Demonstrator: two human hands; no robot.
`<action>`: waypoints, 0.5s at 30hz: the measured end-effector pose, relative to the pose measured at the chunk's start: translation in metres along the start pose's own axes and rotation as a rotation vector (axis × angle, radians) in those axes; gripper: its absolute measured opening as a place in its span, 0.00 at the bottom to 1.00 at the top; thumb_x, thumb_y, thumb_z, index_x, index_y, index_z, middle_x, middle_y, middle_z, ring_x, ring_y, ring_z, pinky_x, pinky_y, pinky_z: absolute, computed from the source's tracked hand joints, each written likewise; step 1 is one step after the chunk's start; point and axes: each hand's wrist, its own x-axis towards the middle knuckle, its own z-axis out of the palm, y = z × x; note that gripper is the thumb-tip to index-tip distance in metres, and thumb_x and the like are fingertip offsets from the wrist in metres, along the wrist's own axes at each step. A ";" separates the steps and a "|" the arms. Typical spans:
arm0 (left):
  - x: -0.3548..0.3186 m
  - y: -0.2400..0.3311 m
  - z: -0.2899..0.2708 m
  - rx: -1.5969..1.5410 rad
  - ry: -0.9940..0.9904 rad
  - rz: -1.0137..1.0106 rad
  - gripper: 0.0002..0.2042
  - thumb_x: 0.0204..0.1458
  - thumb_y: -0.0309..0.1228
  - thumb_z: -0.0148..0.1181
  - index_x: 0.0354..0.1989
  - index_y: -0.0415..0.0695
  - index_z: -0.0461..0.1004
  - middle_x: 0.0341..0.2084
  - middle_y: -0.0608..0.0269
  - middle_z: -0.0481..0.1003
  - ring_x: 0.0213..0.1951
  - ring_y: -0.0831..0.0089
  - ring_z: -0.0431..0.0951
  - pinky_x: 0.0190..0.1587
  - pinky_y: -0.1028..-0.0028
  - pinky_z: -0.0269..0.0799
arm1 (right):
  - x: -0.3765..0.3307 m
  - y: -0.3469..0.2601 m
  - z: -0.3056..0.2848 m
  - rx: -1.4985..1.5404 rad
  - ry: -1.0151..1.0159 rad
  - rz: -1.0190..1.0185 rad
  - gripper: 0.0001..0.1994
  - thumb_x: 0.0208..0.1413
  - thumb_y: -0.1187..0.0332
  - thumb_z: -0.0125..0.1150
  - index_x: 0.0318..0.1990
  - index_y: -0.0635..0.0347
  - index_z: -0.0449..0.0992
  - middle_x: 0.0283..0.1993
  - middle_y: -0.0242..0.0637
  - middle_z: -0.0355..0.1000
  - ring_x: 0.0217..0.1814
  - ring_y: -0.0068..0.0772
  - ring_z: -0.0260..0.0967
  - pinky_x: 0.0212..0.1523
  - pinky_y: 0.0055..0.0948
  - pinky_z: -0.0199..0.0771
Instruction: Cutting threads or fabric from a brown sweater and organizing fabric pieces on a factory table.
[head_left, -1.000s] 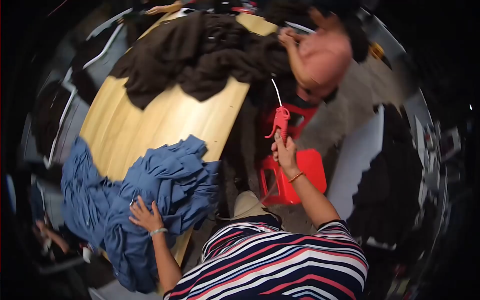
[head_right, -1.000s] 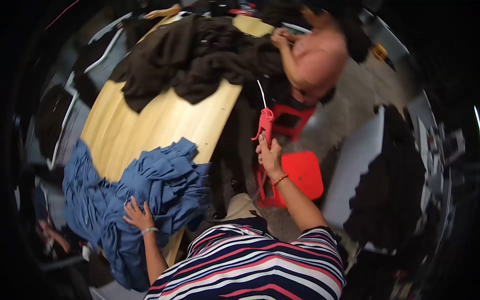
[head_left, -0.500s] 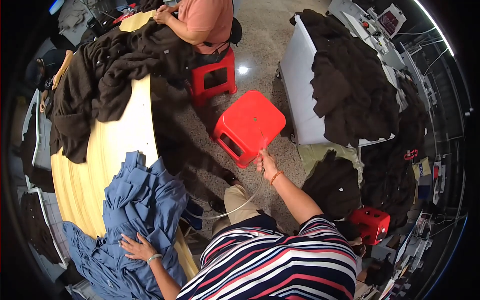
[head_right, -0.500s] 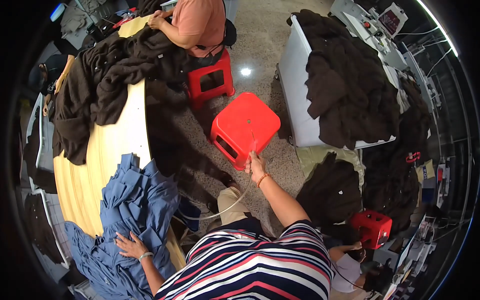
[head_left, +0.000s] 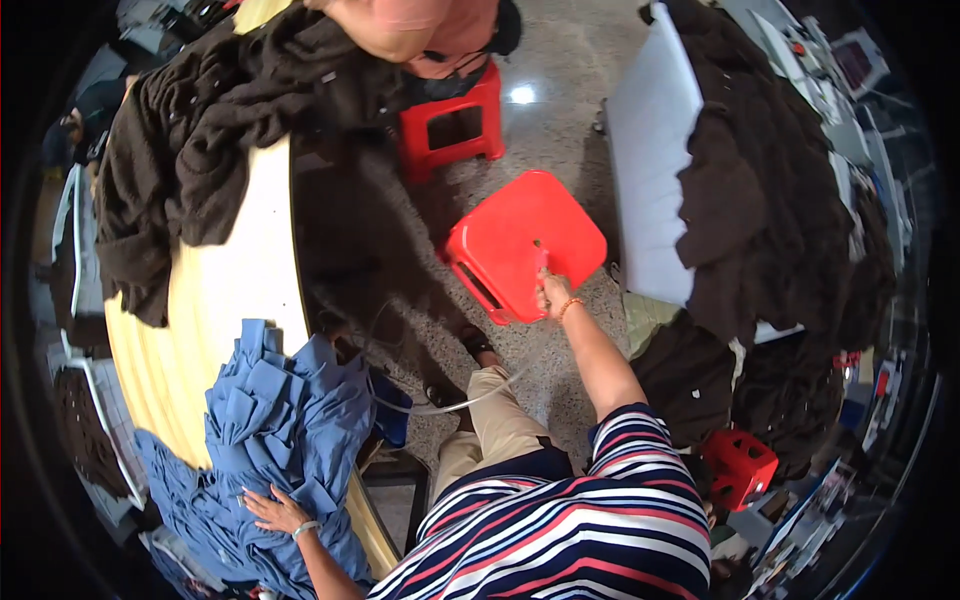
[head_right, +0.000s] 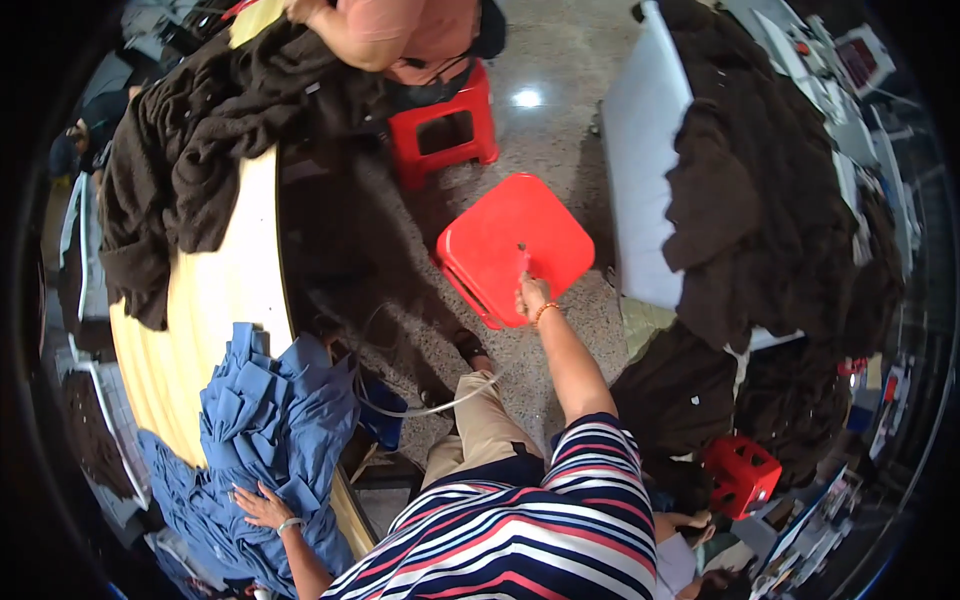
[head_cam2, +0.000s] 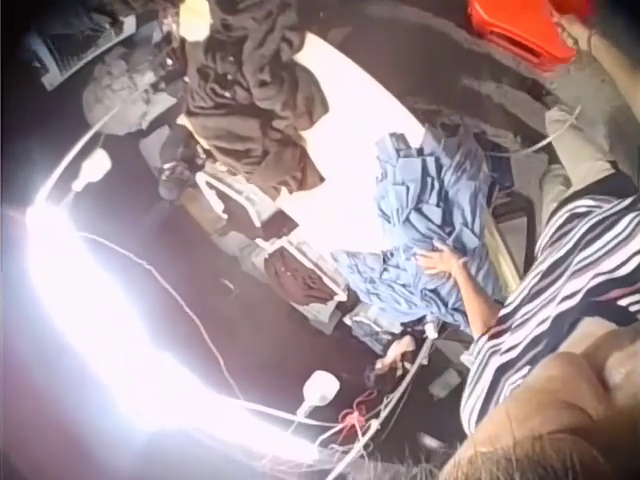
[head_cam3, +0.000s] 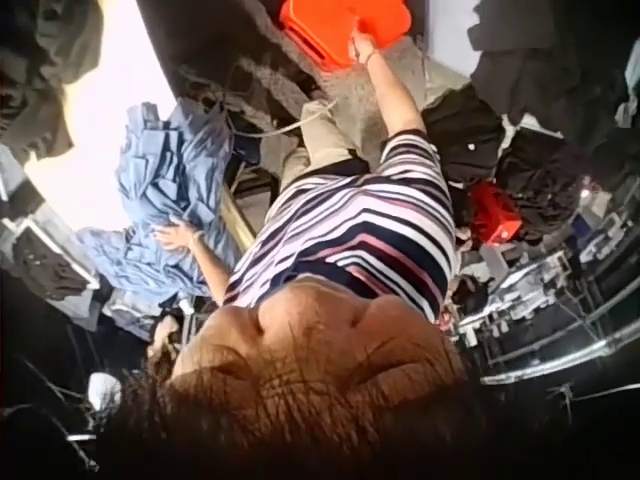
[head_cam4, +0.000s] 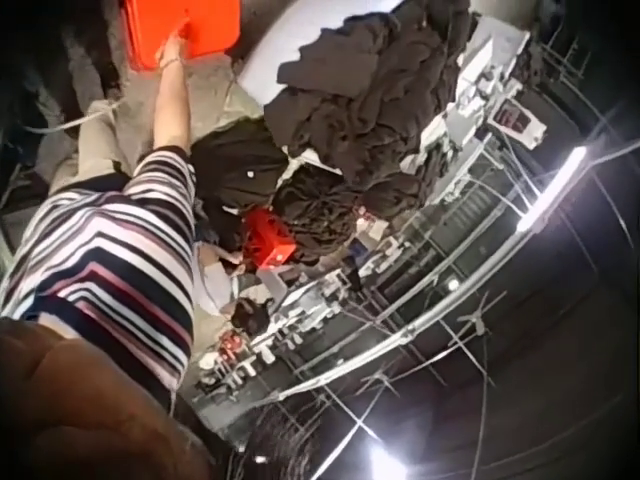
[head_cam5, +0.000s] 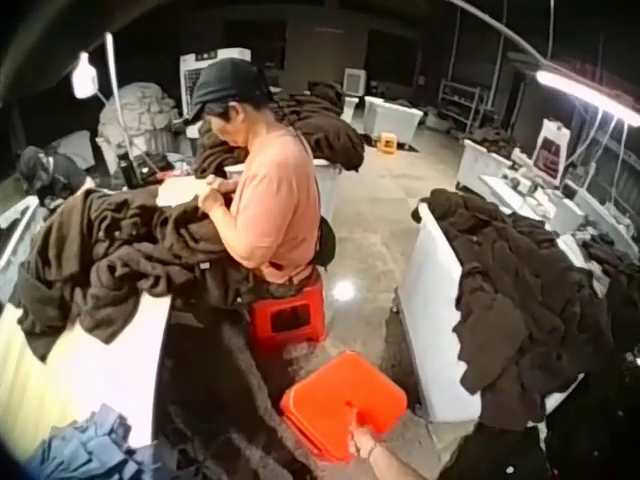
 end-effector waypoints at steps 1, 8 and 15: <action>0.000 0.001 0.002 -0.024 0.002 0.008 0.32 0.63 0.54 0.39 0.72 0.55 0.47 0.70 0.60 0.52 0.70 0.62 0.50 0.64 0.39 0.43 | 0.011 -0.001 0.000 -0.146 0.013 -0.066 0.14 0.63 0.55 0.54 0.31 0.55 0.69 0.17 0.30 0.61 0.13 0.23 0.57 0.11 0.28 0.56; -0.010 -0.013 0.013 -0.031 0.019 -0.001 0.32 0.64 0.52 0.39 0.72 0.49 0.48 0.71 0.61 0.49 0.72 0.63 0.47 0.65 0.40 0.41 | 0.034 -0.004 -0.012 -1.197 0.118 -0.740 0.17 0.53 0.56 0.63 0.34 0.63 0.74 0.30 0.58 0.73 0.38 0.62 0.73 0.36 0.49 0.71; -0.013 -0.004 0.007 -0.074 -0.001 -0.003 0.31 0.64 0.48 0.41 0.71 0.47 0.47 0.72 0.60 0.46 0.72 0.61 0.44 0.67 0.41 0.36 | 0.027 -0.011 0.069 -1.204 -0.165 -0.732 0.18 0.54 0.55 0.63 0.33 0.65 0.74 0.28 0.56 0.73 0.34 0.58 0.74 0.34 0.48 0.71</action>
